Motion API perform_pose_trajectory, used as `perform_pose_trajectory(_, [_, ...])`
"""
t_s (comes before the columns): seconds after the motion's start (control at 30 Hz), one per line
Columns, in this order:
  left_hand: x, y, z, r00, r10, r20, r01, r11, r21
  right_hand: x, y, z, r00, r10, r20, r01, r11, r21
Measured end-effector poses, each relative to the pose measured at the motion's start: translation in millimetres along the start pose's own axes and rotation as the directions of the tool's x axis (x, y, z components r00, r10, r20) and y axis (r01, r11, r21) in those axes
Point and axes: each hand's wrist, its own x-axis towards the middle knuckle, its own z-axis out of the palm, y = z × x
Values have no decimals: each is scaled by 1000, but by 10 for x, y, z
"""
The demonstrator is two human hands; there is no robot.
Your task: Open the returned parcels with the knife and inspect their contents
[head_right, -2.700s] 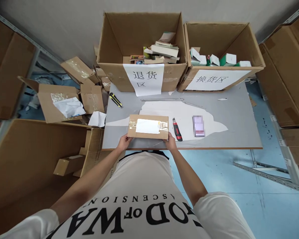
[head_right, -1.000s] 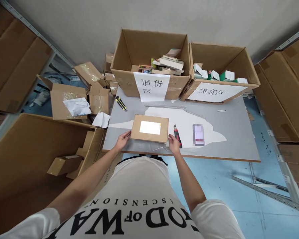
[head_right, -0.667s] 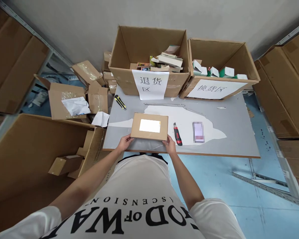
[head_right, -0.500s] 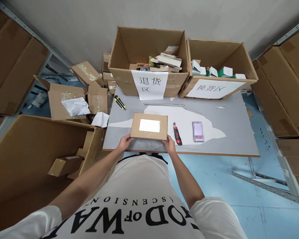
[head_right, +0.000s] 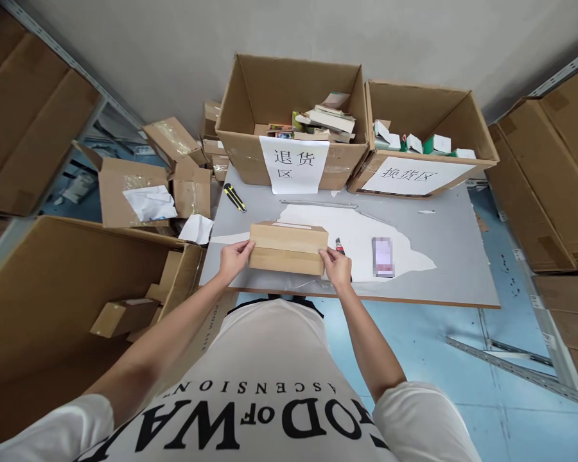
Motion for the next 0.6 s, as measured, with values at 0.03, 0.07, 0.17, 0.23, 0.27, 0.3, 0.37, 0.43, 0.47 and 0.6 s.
perform_pose_trajectory(0.03, [26, 19, -2, 1000, -10, 4, 10, 999, 31, 27, -6, 0, 1000, 5, -9, -5, 1000, -12])
perform_pose_trajectory(0.07, [45, 23, 2, 1000, -19, 15, 18, 998, 57, 50, -2, 6, 1000, 9, -9, -10, 1000, -28])
perform_pose_trajectory(0.17, [54, -44, 39, 997, -43, 65, 39, 997, 62, 97, 46, 38, 999, 37, 14, -36, 997, -66])
perform_pose_trajectory(0.23, [35, -124, 71, 994, -57, 94, 59, 998, -14, 114, 86, 63, 998, 57, 19, -56, 997, -50])
perform_pose_trajectory(0.27, [23, -164, 84, 992, -62, 112, 70, 995, -72, 121, 104, 74, 998, 65, 16, -64, 997, -36])
perform_pose_trajectory(0.3, [12, -199, 95, 989, -63, 131, 81, 988, -135, 129, 120, 84, 998, 68, 12, -68, 997, -24])
perform_pose_trajectory(0.37, [-2, -247, 105, 982, -64, 176, 108, 962, -252, 151, 149, 100, 997, 71, 5, -71, 997, -15])
perform_pose_trajectory(0.43, [-8, -265, 105, 974, -82, 209, 150, 930, -334, 175, 176, 118, 996, 87, -2, -87, 996, -3])
perform_pose_trajectory(0.47, [-9, -265, 105, 972, -100, 214, 174, 917, -360, 185, 191, 129, 995, 102, -4, -102, 995, 14])
perform_pose_trajectory(0.6, [-21, -251, 117, 969, -154, 194, 222, 884, -411, 192, 256, 182, 989, 143, -20, -140, 984, 110])
